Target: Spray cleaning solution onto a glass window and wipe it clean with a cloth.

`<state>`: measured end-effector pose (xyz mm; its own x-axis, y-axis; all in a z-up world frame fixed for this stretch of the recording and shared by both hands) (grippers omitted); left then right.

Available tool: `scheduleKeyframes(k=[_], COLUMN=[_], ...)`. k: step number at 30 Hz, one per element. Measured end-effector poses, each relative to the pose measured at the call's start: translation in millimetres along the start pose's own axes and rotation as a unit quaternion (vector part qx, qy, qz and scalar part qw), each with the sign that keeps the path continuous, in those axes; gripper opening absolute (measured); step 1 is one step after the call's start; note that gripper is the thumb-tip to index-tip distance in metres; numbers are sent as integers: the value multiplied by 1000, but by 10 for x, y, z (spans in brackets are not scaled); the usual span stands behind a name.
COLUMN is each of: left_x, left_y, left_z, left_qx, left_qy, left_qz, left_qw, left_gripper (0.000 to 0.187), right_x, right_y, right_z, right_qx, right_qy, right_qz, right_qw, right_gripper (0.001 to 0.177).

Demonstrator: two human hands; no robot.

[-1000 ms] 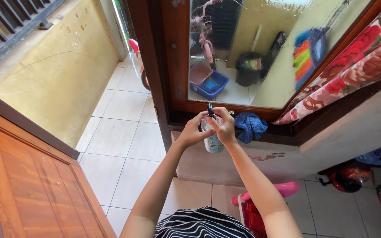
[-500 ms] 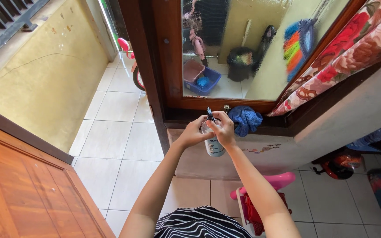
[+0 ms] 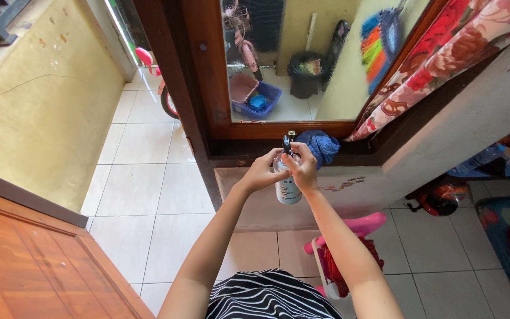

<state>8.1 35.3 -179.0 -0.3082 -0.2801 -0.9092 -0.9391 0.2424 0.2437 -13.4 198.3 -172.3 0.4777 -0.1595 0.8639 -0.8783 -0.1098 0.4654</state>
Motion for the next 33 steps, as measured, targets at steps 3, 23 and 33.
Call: scheduleKeyframes(k=[3, 23, 33], left_x=[-173, -296, -336], left_y=[14, 444, 652], left_z=[18, 407, 693], left_qx=[-9, -17, 6], left_qy=[-10, -5, -15], left_qz=[7, 88, 63], left_qw=[1000, 996, 998], left_gripper=[77, 74, 79], right_x=[18, -164, -174], right_y=[28, 193, 225], right_z=[-49, -560, -822], right_qx=[-25, -125, -150], right_qy=[16, -23, 66], right_qz=[-58, -21, 41], right_qw=[998, 992, 986], right_gripper=[35, 32, 23])
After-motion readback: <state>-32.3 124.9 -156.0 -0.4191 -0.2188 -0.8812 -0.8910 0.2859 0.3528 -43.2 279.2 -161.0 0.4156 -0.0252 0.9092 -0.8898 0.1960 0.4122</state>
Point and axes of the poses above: each hand's wrist, its own y-axis towards the middle knuckle, its own z-axis out of the palm, x = y × z, the point moved 1 cm from there along y, towards the middle knuckle, and after that the axes turned 3 degrees about -y, right-handed, at the moved point
